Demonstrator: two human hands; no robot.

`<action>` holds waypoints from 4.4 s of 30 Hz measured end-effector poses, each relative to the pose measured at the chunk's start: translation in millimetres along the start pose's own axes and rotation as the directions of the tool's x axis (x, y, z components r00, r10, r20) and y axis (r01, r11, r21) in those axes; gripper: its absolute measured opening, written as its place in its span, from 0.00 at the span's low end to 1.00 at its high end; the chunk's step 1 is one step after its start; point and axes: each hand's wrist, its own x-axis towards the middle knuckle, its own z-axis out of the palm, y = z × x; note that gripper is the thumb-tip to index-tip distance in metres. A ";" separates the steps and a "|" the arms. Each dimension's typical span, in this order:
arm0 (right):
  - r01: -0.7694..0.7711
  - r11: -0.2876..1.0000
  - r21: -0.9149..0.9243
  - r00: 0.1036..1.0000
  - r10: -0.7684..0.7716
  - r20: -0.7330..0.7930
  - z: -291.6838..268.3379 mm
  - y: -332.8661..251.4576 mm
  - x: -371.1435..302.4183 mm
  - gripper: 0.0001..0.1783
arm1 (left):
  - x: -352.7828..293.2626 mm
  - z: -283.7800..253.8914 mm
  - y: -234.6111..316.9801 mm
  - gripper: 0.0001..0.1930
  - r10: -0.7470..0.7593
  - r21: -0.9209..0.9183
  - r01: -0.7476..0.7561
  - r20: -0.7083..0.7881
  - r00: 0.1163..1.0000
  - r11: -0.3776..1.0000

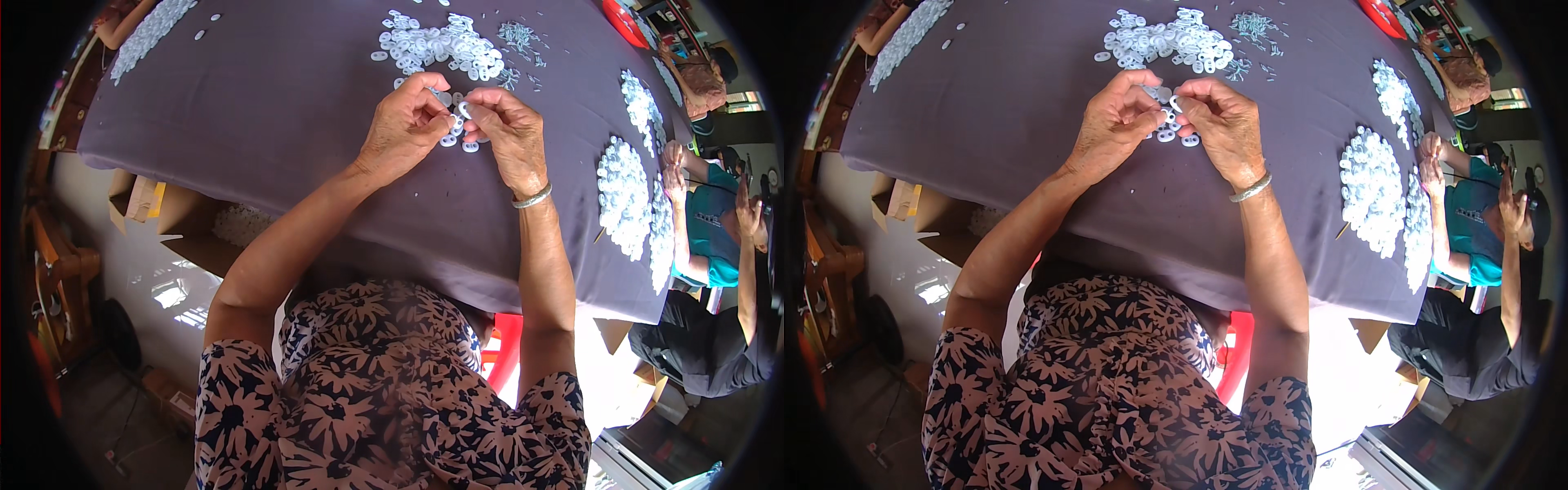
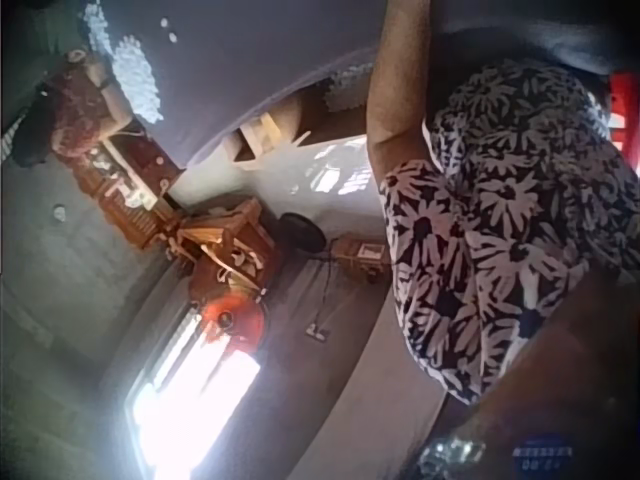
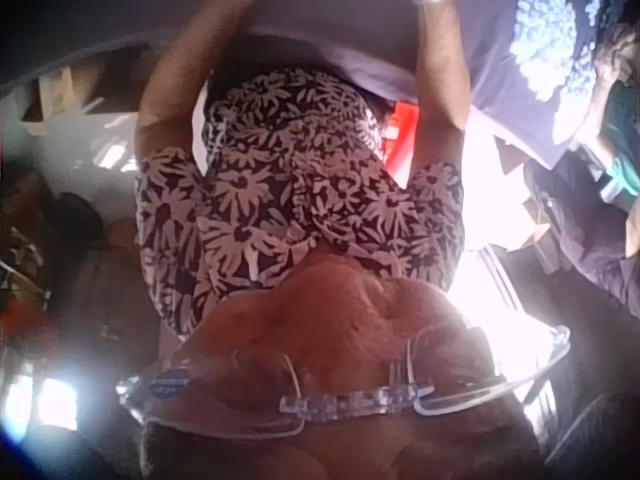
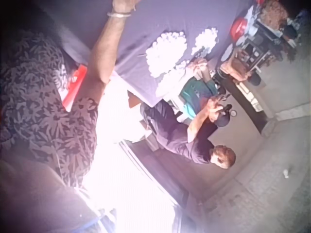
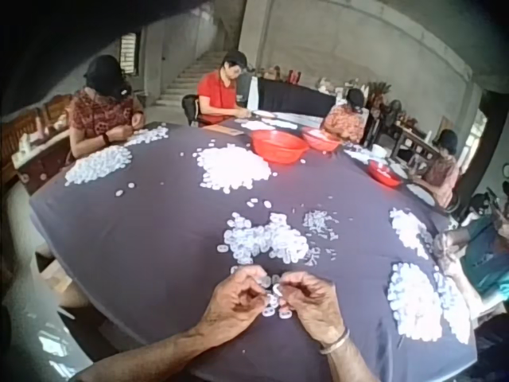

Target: The person assembles plastic components by hand, inserting small pins into plastic clips and setting the assembled pieces onto the table.

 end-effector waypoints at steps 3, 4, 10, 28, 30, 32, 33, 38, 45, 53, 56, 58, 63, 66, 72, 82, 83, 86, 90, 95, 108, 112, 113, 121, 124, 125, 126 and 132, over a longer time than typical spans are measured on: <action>0.014 1.000 -0.022 1.000 -0.014 0.017 0.9 1.3 -0.2 0.06 | 0.2 -0.5 -1.5 0.18 0.010 -0.001 -0.010 0.000 1.000 1.000; 0.026 0.999 -0.037 0.999 -0.025 0.030 1.2 2.2 -0.1 0.06 | 0.1 -1.0 -1.8 0.18 0.009 -0.001 -0.009 -0.001 1.000 1.000; 0.048 0.998 -0.047 0.996 -0.045 0.075 2.8 10.5 0.8 0.05 | 0.0 0.6 -1.2 0.18 0.013 0.001 -0.013 -0.023 1.000 1.000; 0.291 0.935 -0.201 0.955 -0.272 0.114 6.2 24.1 -2.1 0.18 | -0.4 -6.9 -2.0 0.17 -0.076 -0.170 0.073 -0.016 0.997 0.983; 0.308 0.923 -0.231 0.950 -0.286 0.122 5.8 19.0 -3.2 0.18 | 0.9 -8.3 4.1 0.15 -0.086 -0.147 0.089 0.030 0.996 0.985; 0.324 0.909 -0.262 0.945 -0.300 0.129 5.1 16.5 -3.0 0.19 | 1.0 -9.5 12.6 0.15 -0.146 -0.147 0.148 0.029 0.989 0.978; 0.380 0.883 -0.275 0.925 -0.355 0.139 4.7 16.4 -2.2 0.19 | 0.8 -9.5 14.6 0.14 -0.202 -0.148 0.204 0.029 0.979 0.968; 0.469 0.827 -0.311 0.883 -0.446 0.148 4.7 13.8 -0.9 0.19 | 2.8 -8.0 6.8 0.15 -0.102 -0.105 0.107 0.050 0.994 0.989; 0.461 0.748 -0.477 0.882 -0.443 0.158 11.3 6.6 -6.2 0.24 | -0.3 0.3 -8.9 0.18 -0.040 -0.137 0.037 -0.021 0.999 0.990; 0.565 0.417 -0.712 0.812 -0.432 0.392 -0.6 13.5 -2.6 0.15 | -1.1 -4.3 1.1 0.15 -0.107 -0.043 0.112 0.107 0.988 0.993; 0.555 0.402 -0.728 0.820 -0.414 0.396 0.0 17.0 -4.2 0.16 | -2.8 -1.8 7.8 0.14 -0.143 -0.055 0.150 0.104 0.984 0.987; 0.560 0.409 -0.721 0.819 -0.408 0.404 -0.7 17.9 -3.9 0.16 | -3.4 -1.0 9.6 0.13 -0.154 -0.051 0.160 0.105 0.983 0.986; 0.557 0.432 -0.709 0.826 -0.379 0.418 -1.2 19.4 -6.7 0.16 | -5.2 1.0 9.0 0.15 -0.141 -0.074 0.149 0.094 0.985 0.986; 0.541 0.449 -0.711 0.838 -0.356 0.413 0.6 18.4 -9.2 0.16 | -5.0 0.5 9.1 0.16 -0.130 -0.073 0.137 0.099 0.987 0.988; 0.558 0.447 -0.699 0.827 -0.365 0.427 1.5 24.4 -9.8 0.15 | -5.8 0.4 8.6 0.17 -0.132 -0.080 0.141 0.109 0.985 0.987; 0.489 0.539 -0.686 0.863 -0.415 0.289 1.6 10.1 -5.5 0.13 | 0.7 -8.3 9.7 0.12 -0.112 -0.081 0.115 0.036 0.993 0.990; 0.430 0.621 -0.655 0.897 -0.379 0.229 -2.6 5.2 -6.6 0.12 | 2.5 -11.4 9.7 0.12 -0.111 -0.080 0.113 0.039 0.993 0.990; 0.234 0.826 -0.512 0.922 -0.356 -0.153 -17.6 6.9 1.3 0.13 | 9.0 -30.5 13.8 0.06 -0.044 0.206 0.041 0.013 0.999 0.978; 0.161 0.829 -0.536 0.918 -0.326 -0.228 -42.7 20.7 12.9 0.13 | 17.1 -68.3 34.3 0.07 -0.021 0.507 -0.049 0.131 0.991 0.861; 0.243 0.860 -0.448 0.969 -0.238 0.068 -52.7 19.1 14.4 0.08 | 3.9 -113.5 47.8 0.04 -0.169 0.802 -0.037 0.171 0.971 0.597; 0.567 0.545 -0.617 0.821 -0.433 0.372 9.3 8.6 0.5 0.10 | -10.4 -97.1 54.6 0.07 0.237 0.795 -0.156 0.015 0.971 0.587; 0.601 0.487 -0.634 0.795 -0.449 0.408 17.5 13.5 3.4 0.10 | -4.7 -58.6 42.3 0.07 0.169 0.670 -0.180 0.082 0.982 0.720; 0.588 0.509 -0.629 0.807 -0.421 0.413 17.6 12.6 3.7 0.10 | -3.8 -52.0 35.0 0.08 0.152 0.569 -0.161 0.065 0.986 0.806; 0.391 0.785 -0.480 0.916 -0.278 0.290 11.7 15.0 0.3 0.11 | 1.6 -24.9 2.2 0.15 0.021 0.274 -0.028 0.031 0.999 0.961; 0.208 0.978 0.012 0.976 -0.209 0.056 6.6 16.8 2.2 0.06 | -1.9 -12.6 0.7 0.20 0.003 0.197 -0.008 0.024 1.000 0.980; 0.209 0.978 0.012 0.976 -0.209 0.053 6.9 16.4 1.5 0.06 | -4.2 -7.3 1.6 0.22 0.013 0.126 -0.012 -0.007 1.000 0.992; 0.178 0.984 -0.002 0.983 -0.178 0.043 8.5 15.6 -0.1 0.04 | -5.6 -4.6 5.1 0.23 0.004 0.078 -0.006 0.024 1.000 0.997; 0.130 0.991 0.006 0.991 -0.130 0.013 16.1 12.5 -5.3 0.03 | -7.0 -1.1 -0.7 0.22 0.060 0.053 -0.057 -0.071 0.996 0.997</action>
